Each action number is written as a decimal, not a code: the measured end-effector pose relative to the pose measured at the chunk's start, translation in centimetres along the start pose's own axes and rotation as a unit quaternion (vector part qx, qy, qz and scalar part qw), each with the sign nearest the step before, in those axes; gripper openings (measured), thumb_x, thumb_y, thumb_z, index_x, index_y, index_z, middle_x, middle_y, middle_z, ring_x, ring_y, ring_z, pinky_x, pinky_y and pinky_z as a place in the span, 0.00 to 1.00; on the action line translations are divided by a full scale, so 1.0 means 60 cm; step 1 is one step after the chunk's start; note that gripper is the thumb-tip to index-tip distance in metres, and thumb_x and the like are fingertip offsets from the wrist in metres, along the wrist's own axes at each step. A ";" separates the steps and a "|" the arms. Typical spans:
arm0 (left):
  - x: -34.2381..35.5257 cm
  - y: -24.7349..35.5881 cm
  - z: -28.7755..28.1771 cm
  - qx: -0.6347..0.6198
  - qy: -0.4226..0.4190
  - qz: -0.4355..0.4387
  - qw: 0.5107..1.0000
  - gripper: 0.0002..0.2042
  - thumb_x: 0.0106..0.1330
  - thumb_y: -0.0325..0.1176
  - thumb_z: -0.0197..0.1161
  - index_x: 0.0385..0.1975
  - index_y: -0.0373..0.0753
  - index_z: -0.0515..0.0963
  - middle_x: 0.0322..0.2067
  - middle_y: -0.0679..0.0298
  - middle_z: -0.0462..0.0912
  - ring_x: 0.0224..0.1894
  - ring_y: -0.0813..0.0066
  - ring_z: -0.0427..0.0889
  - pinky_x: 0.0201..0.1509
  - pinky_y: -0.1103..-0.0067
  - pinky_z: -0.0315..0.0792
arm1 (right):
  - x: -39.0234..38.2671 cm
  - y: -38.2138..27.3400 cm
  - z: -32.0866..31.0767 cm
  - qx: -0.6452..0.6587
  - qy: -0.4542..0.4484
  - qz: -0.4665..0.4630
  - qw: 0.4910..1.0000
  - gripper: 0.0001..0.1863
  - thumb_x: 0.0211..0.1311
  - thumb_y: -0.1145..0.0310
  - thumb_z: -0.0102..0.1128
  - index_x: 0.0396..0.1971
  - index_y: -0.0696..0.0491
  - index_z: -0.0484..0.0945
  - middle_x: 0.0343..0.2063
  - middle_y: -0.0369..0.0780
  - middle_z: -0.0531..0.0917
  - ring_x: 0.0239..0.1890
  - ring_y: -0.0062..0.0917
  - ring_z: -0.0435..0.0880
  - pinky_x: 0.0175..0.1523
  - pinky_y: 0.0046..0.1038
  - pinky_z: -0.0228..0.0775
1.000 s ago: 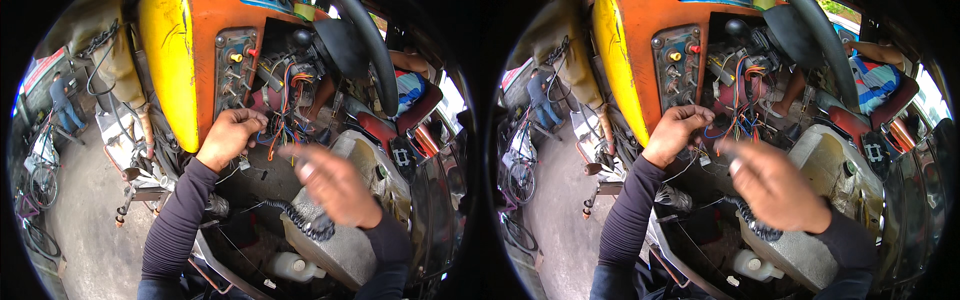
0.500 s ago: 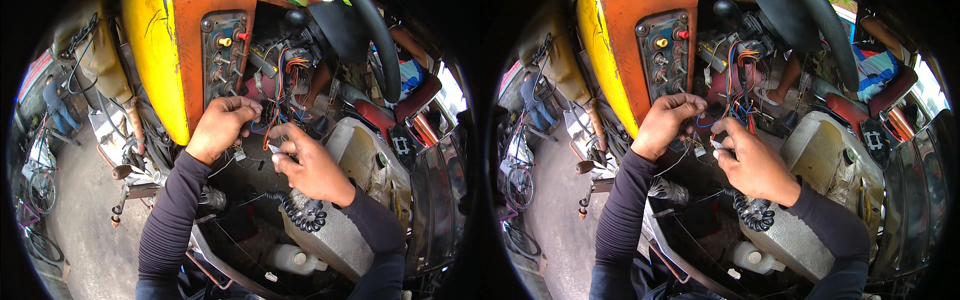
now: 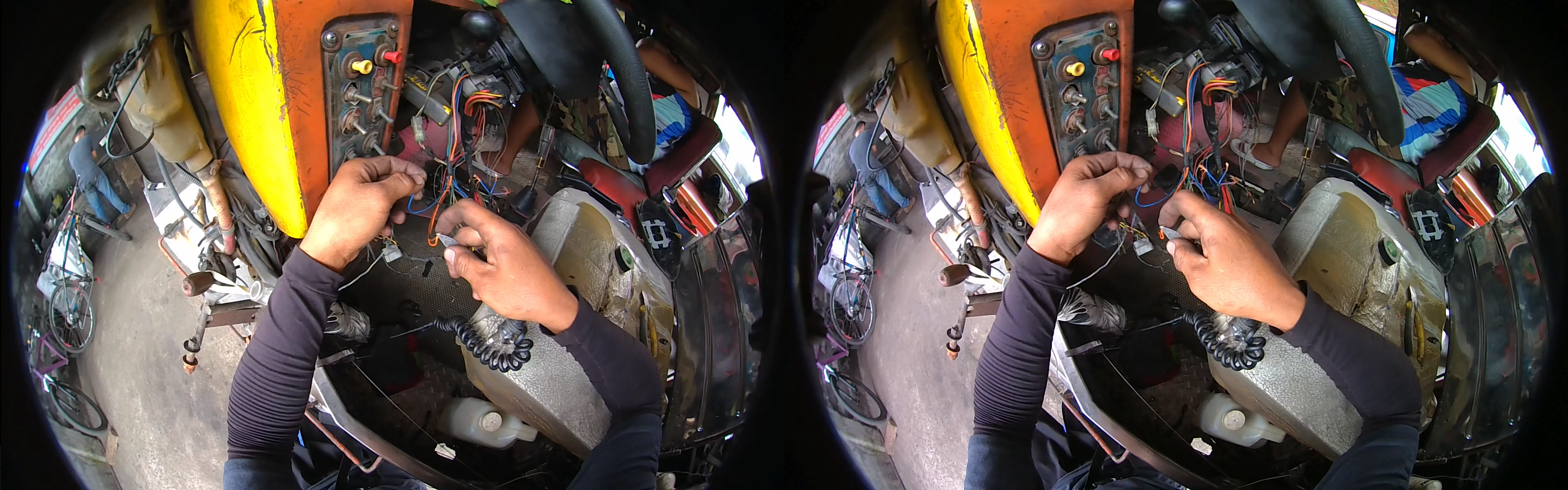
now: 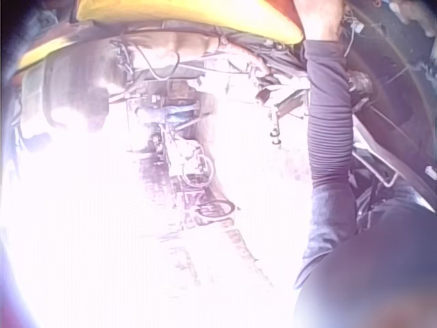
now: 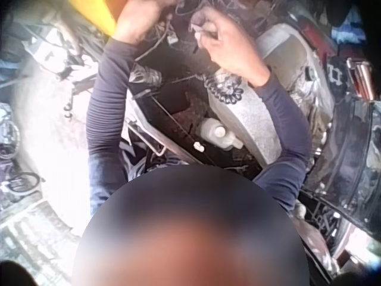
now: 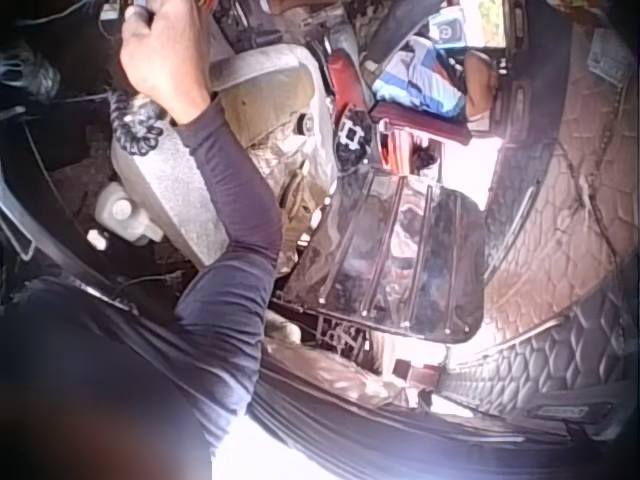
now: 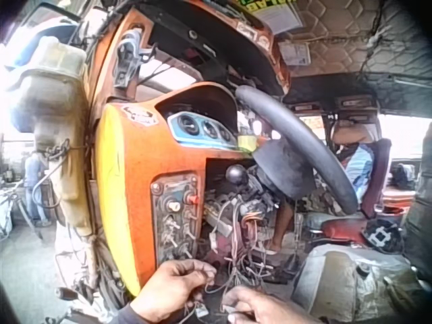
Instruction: The person works on a tangle of multicolored wires inside the vehicle's dashboard area, repeatedly stripping, twisting, and joining wire ends by hand. The hands manipulate individual wires and small bundles throughout the clip, occasionally adjusting the gear lever and steering column area to access connections.
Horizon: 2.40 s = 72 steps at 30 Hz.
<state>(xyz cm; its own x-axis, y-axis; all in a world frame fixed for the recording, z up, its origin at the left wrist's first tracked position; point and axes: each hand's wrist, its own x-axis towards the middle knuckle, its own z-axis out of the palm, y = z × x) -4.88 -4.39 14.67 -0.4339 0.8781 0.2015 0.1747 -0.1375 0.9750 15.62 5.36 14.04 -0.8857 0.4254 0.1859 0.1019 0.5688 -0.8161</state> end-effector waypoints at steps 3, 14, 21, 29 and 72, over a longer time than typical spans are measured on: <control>0.001 -0.001 -0.001 0.001 -0.002 0.001 1.000 0.10 0.75 0.34 0.63 0.47 0.37 0.87 0.35 0.72 0.86 0.25 0.87 0.76 0.26 0.86 0.69 | -0.001 0.002 -0.002 0.007 0.004 -0.013 1.000 0.10 0.73 0.76 0.60 0.50 0.55 0.73 0.33 0.45 0.87 0.34 0.29 0.84 0.45 0.33 0.75; 0.000 0.002 0.000 0.020 0.005 0.000 1.000 0.10 0.76 0.33 0.62 0.48 0.37 0.86 0.36 0.70 0.87 0.25 0.86 0.78 0.26 0.86 0.69 | -0.043 -0.034 -0.033 0.015 -0.037 -0.020 0.999 0.21 0.74 0.75 0.60 0.64 0.52 0.70 0.35 0.42 0.88 0.35 0.23 0.83 0.46 0.29 0.74; 0.000 0.001 -0.001 0.019 0.004 -0.001 1.000 0.10 0.76 0.33 0.63 0.47 0.37 0.86 0.36 0.70 0.87 0.25 0.86 0.78 0.26 0.86 0.69 | -0.053 -0.025 -0.088 -0.005 -0.017 0.028 0.999 0.29 0.75 0.75 0.59 0.72 0.53 0.65 0.31 0.38 0.86 0.21 0.14 0.74 0.29 0.20 0.69; 0.001 -0.003 -0.001 0.015 0.002 0.000 1.000 0.09 0.76 0.33 0.63 0.47 0.38 0.86 0.36 0.70 0.87 0.25 0.86 0.79 0.25 0.86 0.68 | -0.033 -0.002 -0.080 0.008 -0.035 0.031 0.999 0.22 0.76 0.78 0.56 0.67 0.55 0.68 0.32 0.38 0.86 0.25 0.14 0.77 0.29 0.20 0.71; -0.004 0.013 0.062 0.075 -0.025 0.152 0.985 0.09 0.76 0.20 0.62 0.52 0.29 0.82 0.38 0.67 0.86 0.38 0.83 0.81 0.43 0.82 0.78 | 0.038 -0.033 -0.111 -0.150 0.073 -0.073 0.983 0.13 0.68 0.72 0.71 0.49 0.60 0.88 0.27 0.39 0.87 0.28 0.17 0.80 0.38 0.27 0.75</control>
<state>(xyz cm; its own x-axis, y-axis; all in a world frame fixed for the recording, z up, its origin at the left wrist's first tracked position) -1.36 -2.98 15.06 -0.2984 0.8287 0.4734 0.4206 -0.3311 0.8447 16.38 9.90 19.72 -0.8289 0.4079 0.3829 0.1269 0.8037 -0.5814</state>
